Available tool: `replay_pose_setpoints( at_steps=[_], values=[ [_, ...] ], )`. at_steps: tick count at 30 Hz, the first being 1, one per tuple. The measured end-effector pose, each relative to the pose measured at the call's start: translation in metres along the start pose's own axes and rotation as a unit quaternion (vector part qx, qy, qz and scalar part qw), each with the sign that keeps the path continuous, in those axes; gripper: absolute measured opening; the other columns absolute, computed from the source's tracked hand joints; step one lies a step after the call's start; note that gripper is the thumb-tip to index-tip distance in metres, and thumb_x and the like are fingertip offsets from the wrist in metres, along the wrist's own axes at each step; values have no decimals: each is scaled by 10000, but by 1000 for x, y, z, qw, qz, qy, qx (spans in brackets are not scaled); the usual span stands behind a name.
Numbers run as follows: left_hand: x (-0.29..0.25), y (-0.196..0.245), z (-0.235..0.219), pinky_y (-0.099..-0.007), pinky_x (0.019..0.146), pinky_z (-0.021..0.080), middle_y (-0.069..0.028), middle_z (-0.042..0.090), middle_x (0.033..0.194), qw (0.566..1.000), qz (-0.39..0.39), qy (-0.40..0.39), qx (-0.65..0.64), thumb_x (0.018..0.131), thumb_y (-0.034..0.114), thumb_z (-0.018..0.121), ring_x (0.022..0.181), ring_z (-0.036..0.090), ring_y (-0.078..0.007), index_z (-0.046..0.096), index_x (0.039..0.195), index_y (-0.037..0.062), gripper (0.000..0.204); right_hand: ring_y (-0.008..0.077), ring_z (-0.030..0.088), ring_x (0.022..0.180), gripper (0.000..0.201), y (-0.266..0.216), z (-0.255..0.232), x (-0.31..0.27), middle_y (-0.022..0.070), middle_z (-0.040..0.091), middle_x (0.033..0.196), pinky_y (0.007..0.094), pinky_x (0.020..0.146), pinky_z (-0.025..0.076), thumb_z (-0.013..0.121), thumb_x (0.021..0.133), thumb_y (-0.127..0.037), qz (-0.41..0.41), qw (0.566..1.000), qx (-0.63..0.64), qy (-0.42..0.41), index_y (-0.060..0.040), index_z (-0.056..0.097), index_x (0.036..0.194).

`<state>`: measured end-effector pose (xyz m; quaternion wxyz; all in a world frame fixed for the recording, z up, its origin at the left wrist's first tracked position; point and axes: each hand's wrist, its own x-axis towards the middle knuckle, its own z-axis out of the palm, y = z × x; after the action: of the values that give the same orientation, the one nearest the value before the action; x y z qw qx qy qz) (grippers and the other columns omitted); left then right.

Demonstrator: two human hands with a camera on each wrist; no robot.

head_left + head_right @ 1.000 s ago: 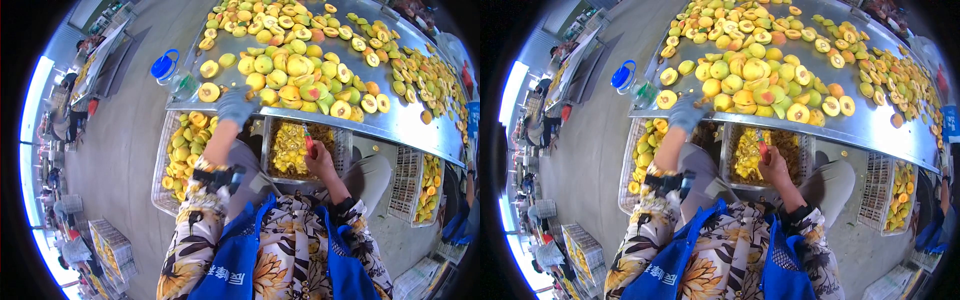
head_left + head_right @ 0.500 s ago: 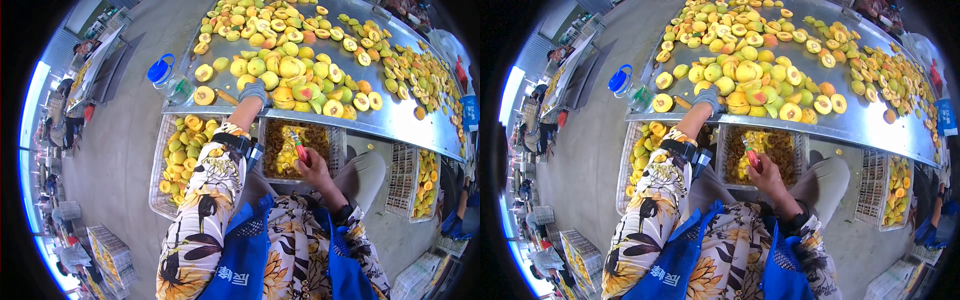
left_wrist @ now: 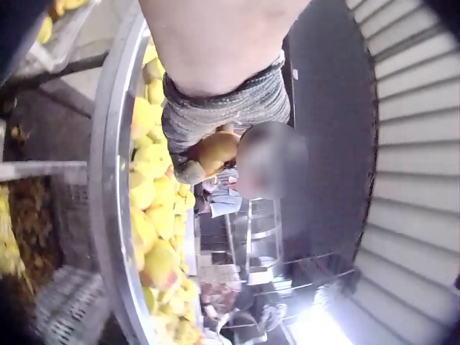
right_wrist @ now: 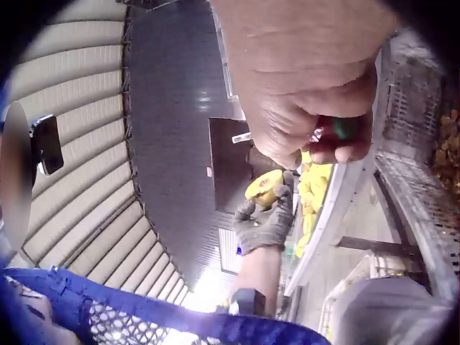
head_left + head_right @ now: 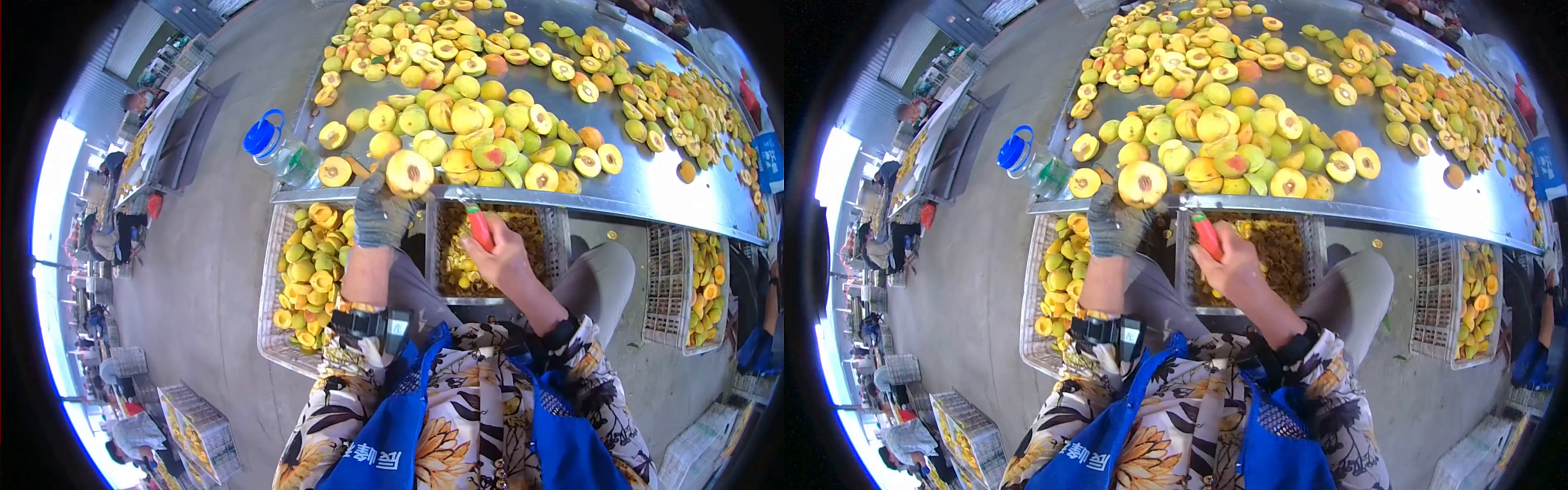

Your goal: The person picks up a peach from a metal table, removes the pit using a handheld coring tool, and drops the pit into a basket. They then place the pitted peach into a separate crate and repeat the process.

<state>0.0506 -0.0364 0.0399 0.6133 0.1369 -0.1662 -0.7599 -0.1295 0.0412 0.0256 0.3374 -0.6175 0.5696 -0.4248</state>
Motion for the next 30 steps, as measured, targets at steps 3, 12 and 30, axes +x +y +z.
replay_pose_setpoints(
  at_steps=[3, 12, 30],
  values=[
    [-5, -26, -16, -371, 737, 499, -111, 545, 1000, 995, -41, 59, 62, 827, 289, 508, 893, 556, -228, 450, 1090, 22, 380, 371, 551, 647, 298, -20, -2, 5, 193, 561, 689, 390, 576, 442, 616, 734, -241, 25, 998, -48, -39, -45, 491, 920],
    [-16, -75, -16, -315, 804, 457, -80, 520, 1009, 992, 8, 71, 107, 816, 241, 551, 925, 525, -182, 447, 1142, 49, 392, 413, 536, 628, 243, 1, 1, -14, 251, 524, 624, 447, 526, 424, 587, 735, -130, 2, 996, -71, -44, 13, 426, 849],
    [-12, -55, -17, -341, 640, 520, -122, 595, 838, 973, -179, 81, 121, 762, 212, 562, 734, 597, -239, 556, 935, -7, 278, 413, 535, 613, 246, 30, -7, -12, 249, 532, 635, 444, 514, 419, 550, 690, -58, -101, 982, -71, -146, 18, 455, 904]
  ],
)
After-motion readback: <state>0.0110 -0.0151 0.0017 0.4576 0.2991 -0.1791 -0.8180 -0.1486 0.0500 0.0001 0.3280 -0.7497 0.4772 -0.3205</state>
